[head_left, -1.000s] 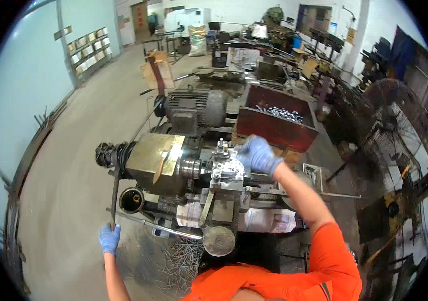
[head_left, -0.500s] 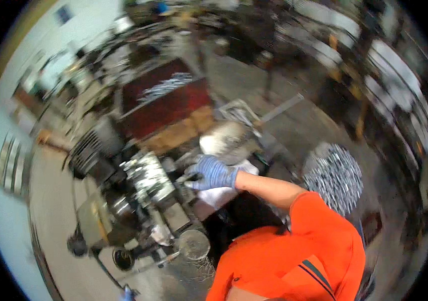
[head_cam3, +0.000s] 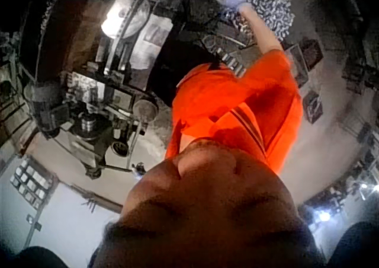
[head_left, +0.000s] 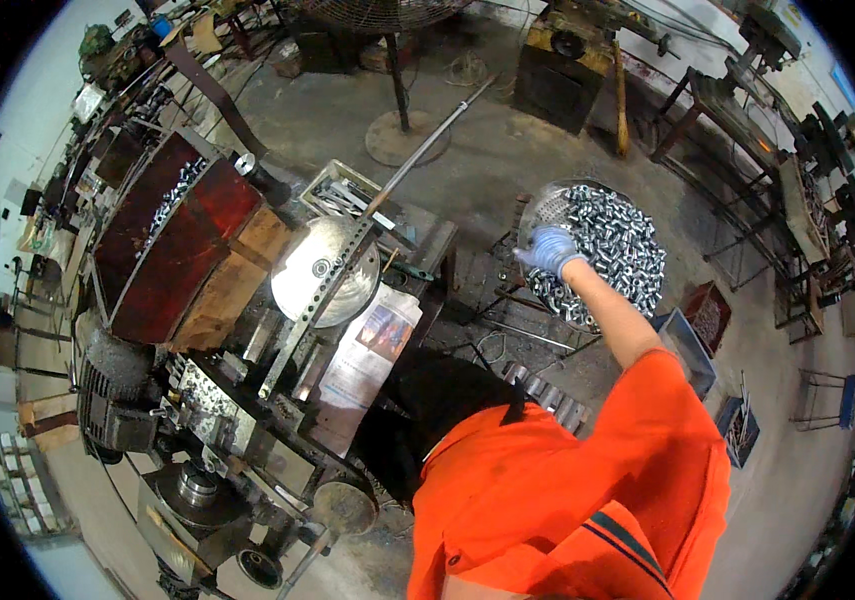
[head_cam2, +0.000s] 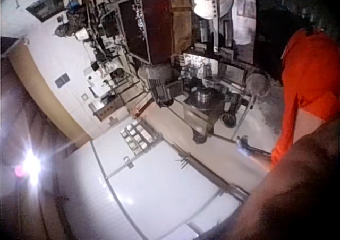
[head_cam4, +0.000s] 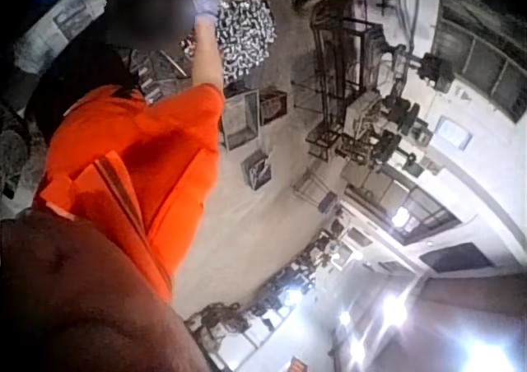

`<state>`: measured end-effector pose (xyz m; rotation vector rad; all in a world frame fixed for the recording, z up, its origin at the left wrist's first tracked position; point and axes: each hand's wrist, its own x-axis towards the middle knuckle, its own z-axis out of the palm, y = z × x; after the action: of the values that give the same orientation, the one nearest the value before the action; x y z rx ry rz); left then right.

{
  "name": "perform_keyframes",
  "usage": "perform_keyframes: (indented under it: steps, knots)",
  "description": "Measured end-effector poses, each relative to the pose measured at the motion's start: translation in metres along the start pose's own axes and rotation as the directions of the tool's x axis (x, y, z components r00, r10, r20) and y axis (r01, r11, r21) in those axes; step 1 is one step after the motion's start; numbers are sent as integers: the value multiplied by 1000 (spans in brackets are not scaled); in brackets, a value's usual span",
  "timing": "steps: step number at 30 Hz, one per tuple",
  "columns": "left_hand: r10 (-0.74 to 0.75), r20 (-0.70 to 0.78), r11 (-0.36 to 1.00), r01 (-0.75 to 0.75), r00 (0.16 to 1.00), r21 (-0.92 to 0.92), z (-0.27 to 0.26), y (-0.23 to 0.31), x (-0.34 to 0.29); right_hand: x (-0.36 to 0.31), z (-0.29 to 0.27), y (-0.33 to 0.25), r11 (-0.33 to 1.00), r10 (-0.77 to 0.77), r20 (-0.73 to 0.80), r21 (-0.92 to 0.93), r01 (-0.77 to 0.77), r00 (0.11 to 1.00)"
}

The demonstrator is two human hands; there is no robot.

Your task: The person uses a metal lathe to process cylindrical metal pieces, applying a tool to the rotating part, occasionally brushing away debris, and then moving the finished piece into a storage bin.

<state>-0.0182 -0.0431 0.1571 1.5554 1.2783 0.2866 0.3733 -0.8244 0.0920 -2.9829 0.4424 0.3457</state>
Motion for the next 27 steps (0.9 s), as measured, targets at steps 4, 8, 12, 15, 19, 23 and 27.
perform_keyframes:
  steps: [4, 8, 12, 15, 19, 23, 27]
  knots:
    - [8, -30, 1000, -7, 1000, 15, 3, 1, 1, 29, 37, 55, 998, 54, 3, -34, -54, 999]
    - [11, -58, 1000, -10, 998, 24, 0, 1, -2, 45, 44, 69, 997, 79, 147, -37, -74, 986]
    - [23, -74, 999, -21, 997, 31, 1, 4, -2, 64, 58, 84, 992, 115, 157, 29, -121, 981]
    - [30, -94, 999, -27, 995, 27, -6, 0, -8, 64, 36, 71, 983, 141, 262, 79, -167, 955]
    - [35, -93, 999, -32, 995, 30, -2, 0, -4, 72, 57, 77, 994, 93, 154, -72, -83, 984]
    - [42, -105, 999, -40, 994, 22, -6, -3, -7, 72, 51, 66, 994, 108, 180, -55, -99, 978]
    - [53, -100, 998, -50, 994, 28, -6, -5, -2, 74, 56, 72, 991, 130, 120, 14, -133, 984]
